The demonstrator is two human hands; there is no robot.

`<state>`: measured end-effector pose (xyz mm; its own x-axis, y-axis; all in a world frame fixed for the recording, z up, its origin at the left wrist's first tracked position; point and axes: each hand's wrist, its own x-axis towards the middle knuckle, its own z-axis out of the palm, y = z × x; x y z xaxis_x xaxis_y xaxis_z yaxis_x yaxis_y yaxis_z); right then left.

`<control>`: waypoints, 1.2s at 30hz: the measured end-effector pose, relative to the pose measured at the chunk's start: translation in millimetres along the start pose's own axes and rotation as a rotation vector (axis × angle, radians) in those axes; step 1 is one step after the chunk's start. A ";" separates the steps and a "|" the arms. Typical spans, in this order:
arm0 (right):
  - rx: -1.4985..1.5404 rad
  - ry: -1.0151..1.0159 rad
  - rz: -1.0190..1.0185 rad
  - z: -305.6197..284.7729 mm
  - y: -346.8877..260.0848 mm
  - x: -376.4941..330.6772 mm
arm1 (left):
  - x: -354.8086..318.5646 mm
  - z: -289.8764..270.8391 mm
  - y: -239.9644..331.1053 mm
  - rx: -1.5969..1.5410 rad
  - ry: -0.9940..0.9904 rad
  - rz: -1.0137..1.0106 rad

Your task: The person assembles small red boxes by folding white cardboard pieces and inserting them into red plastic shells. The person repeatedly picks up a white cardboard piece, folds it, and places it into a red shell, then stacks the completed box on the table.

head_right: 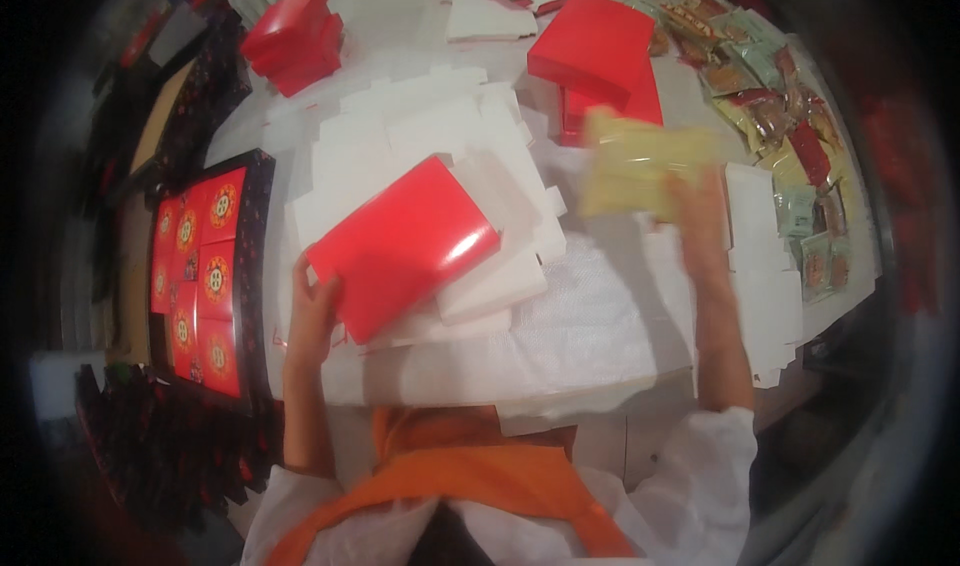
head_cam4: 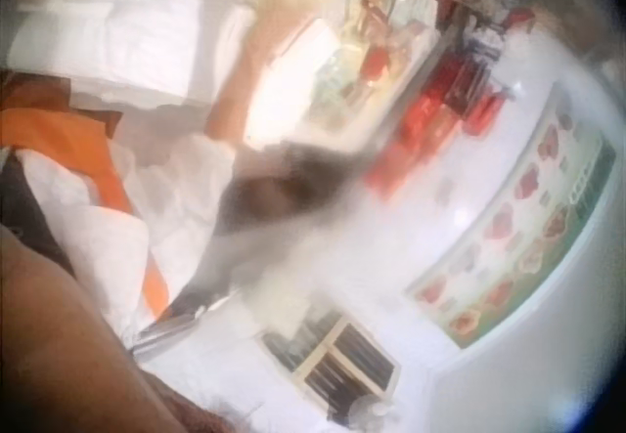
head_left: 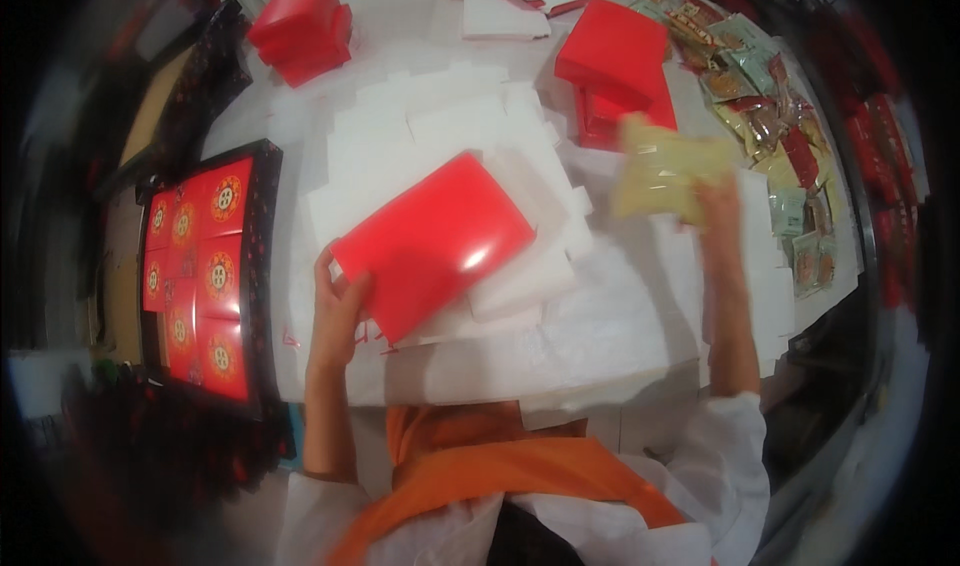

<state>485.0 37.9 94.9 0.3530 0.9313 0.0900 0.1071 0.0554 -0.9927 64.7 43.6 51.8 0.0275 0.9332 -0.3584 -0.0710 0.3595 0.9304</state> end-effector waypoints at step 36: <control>0.038 -0.296 0.072 112.1 -5.0 -119.0 | -76.0 23.9 -136.9 -0.013 -0.153 0.292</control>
<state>338.2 -32.9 80.1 0.0720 0.9974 -0.0025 0.0547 -0.0064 -0.9985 96.1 -76.5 -46.5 0.1539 0.9863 -0.0601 -0.1109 0.0777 0.9908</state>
